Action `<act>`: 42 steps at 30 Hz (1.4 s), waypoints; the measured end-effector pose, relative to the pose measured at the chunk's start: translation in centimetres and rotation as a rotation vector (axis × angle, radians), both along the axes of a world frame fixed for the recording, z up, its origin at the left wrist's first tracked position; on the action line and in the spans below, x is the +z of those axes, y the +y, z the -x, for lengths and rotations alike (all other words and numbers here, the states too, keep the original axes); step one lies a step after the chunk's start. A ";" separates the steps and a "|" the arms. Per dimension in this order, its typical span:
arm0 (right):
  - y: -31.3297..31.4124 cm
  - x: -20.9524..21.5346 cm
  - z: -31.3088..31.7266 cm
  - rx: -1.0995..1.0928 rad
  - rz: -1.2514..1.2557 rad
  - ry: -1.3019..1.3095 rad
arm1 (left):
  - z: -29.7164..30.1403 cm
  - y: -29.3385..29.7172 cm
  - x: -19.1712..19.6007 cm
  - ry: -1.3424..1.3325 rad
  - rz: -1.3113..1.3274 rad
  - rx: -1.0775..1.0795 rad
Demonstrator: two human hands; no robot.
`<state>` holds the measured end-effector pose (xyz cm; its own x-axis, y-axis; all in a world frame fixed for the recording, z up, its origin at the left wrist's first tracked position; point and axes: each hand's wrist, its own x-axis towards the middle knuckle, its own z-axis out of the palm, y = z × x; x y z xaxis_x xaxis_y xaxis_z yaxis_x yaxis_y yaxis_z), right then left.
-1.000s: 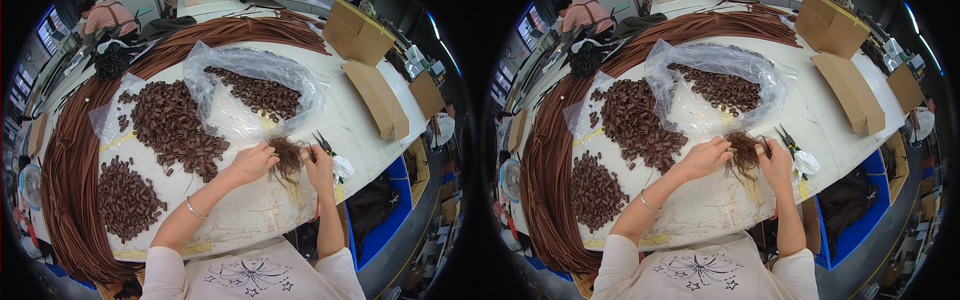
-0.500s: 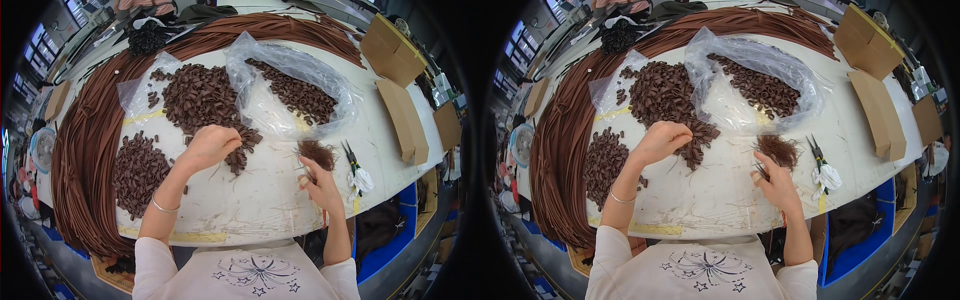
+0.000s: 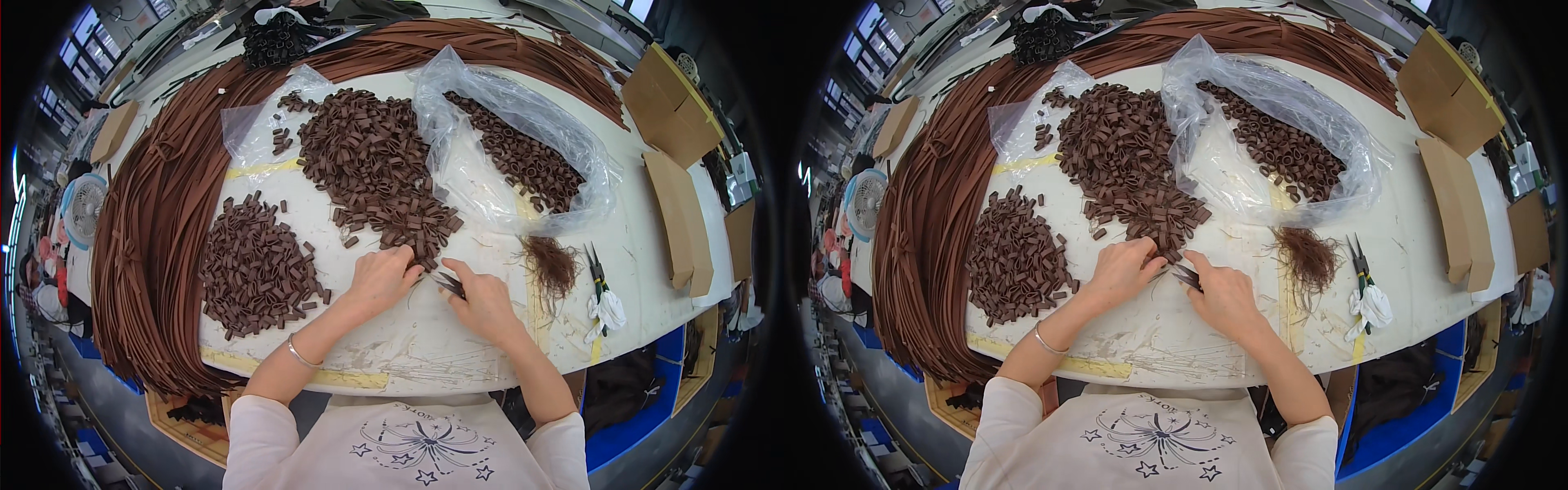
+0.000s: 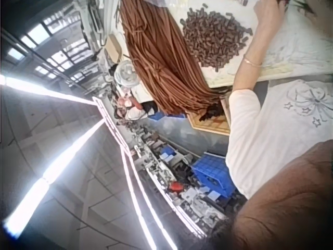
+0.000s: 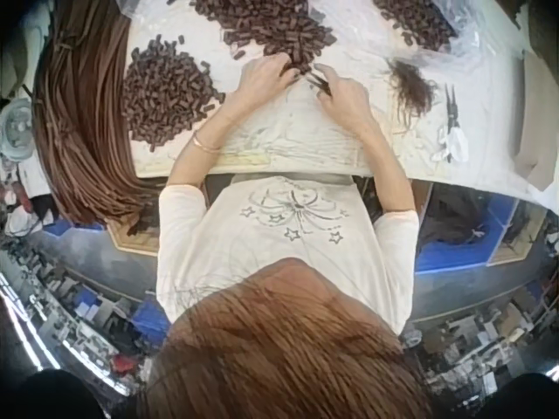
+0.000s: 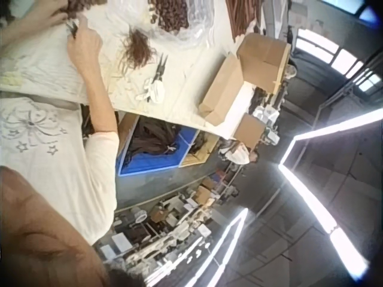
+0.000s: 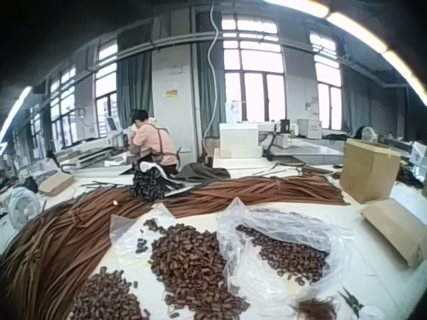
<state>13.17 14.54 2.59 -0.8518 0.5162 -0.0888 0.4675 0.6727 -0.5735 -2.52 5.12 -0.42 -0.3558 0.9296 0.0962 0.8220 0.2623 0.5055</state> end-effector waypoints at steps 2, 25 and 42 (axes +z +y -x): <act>0.0 -1.2 1.0 0.056 -0.049 -0.001 | 0.0 -0.4 -0.3 -0.043 -0.081 -0.053; -3.1 -0.6 -0.2 0.157 0.241 0.165 | -2.2 -6.5 1.2 -1.560 -0.042 0.194; -3.3 -1.3 0.8 0.165 0.165 0.243 | -1.7 -6.1 1.1 -1.376 0.042 0.186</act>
